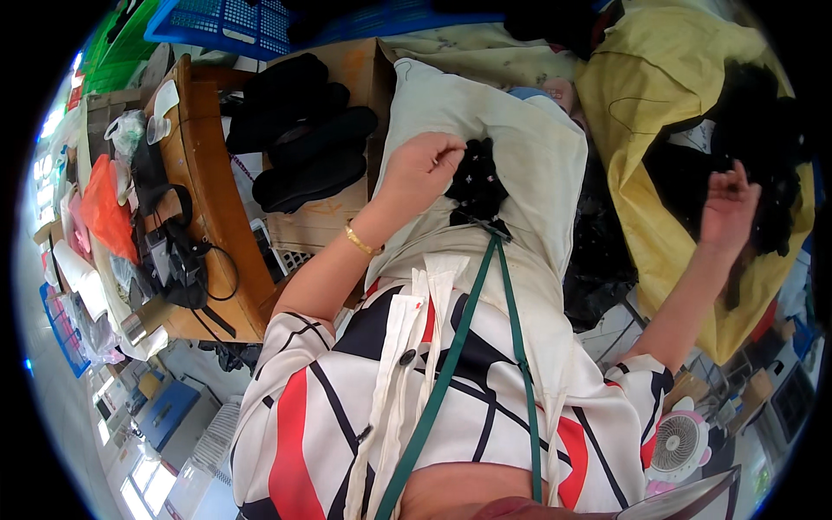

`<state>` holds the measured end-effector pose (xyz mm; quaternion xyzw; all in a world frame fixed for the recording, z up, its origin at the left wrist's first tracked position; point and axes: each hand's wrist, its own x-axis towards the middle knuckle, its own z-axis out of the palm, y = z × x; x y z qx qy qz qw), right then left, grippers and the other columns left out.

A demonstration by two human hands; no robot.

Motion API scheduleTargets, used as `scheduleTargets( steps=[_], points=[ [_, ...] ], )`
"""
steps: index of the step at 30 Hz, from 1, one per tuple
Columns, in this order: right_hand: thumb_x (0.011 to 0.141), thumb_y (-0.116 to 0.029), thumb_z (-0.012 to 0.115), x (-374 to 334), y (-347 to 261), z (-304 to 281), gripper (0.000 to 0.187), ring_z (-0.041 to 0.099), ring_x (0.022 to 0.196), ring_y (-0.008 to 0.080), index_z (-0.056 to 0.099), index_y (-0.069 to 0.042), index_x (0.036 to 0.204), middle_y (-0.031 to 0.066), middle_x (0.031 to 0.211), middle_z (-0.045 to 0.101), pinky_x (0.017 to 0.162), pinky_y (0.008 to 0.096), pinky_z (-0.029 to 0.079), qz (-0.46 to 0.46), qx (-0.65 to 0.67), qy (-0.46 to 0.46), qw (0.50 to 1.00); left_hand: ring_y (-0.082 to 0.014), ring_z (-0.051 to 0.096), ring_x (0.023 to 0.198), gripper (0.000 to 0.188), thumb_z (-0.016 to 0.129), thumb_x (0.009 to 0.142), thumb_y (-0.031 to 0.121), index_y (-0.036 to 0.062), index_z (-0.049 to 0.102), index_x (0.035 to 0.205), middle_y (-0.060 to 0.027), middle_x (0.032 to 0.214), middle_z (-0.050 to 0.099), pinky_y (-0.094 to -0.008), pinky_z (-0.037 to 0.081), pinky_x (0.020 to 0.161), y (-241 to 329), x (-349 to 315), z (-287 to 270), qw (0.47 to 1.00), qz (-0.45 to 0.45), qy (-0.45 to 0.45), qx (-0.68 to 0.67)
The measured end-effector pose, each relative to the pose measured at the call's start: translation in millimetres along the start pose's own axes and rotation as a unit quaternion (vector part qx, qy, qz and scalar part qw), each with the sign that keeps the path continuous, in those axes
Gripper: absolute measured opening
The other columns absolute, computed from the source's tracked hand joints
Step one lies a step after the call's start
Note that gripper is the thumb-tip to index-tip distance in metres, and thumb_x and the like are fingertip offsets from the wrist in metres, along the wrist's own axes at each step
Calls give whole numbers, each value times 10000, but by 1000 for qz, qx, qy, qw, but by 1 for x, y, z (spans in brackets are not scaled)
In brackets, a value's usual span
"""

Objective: The person sits with a black shoe on their lap and uses a needle and thread to sew a small black fabric piece onto the shoe. They repeatedly push the needle through the material and pull the thread tight, working on the shoe's upper section.

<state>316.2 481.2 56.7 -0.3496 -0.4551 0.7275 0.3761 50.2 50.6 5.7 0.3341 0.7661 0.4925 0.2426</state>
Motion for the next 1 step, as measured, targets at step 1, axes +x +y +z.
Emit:
scheduleTargets(
  steps=[1],
  points=[
    [998, -307, 564, 2, 0, -9, 410, 601, 975, 168, 534, -50, 1317, 89, 1161, 623, 909, 342, 519, -1, 0, 3, 1000, -125, 587, 783, 187, 642, 944, 134, 61, 691, 1109, -48, 958, 684, -234, 481, 735, -9, 4, 5, 996, -26, -51, 68]
  ],
)
